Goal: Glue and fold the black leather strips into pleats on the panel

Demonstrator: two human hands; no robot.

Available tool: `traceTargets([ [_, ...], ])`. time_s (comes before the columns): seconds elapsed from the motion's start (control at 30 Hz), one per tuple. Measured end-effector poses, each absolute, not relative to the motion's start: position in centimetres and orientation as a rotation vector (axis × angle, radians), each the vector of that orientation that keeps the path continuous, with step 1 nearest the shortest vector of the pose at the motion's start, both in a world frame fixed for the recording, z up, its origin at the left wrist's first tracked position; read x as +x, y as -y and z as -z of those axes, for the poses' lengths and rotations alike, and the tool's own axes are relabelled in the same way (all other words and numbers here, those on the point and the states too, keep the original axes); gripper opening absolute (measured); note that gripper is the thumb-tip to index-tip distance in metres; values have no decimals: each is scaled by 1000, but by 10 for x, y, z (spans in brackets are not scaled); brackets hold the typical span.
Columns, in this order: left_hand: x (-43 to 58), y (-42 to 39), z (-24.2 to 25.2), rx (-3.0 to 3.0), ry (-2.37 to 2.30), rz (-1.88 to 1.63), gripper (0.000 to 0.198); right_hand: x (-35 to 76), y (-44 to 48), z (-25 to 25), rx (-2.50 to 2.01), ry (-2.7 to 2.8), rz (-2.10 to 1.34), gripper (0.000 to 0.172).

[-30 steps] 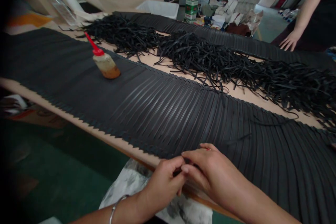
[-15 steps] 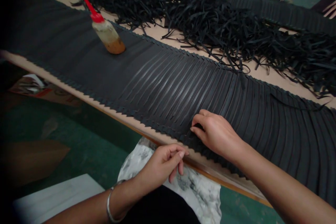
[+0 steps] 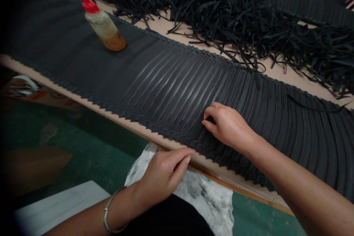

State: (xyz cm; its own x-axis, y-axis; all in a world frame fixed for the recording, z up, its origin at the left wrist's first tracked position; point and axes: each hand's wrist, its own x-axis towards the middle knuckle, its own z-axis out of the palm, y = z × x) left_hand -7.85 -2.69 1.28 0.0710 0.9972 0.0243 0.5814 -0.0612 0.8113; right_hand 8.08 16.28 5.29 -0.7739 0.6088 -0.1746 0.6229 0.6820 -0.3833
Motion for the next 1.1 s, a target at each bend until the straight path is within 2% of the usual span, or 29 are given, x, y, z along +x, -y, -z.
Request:
traceTargets([
  [0.17, -81, 11, -17, 2173, -1755, -455, 45, 79, -163, -53, 1052, -2840, 675, 12],
  [0.33, -78, -5, -24, 2251, -1830, -201, 55, 77, -162, -52, 1032, -2828, 663, 13],
  [0.57, -79, -12, -27, 2281, -1803, -124, 55, 87, -204, -66, 1061, -2876, 712, 12],
  [0.8, -80, -14, -22, 2350, -1809, -159, 59, 94, -277, -70, 1079, -2960, 486, 15],
  [1.1, -83, -15, -21, 2355, -1818, -217, 59, 87, -290, -56, 1134, -2914, 574, 14],
])
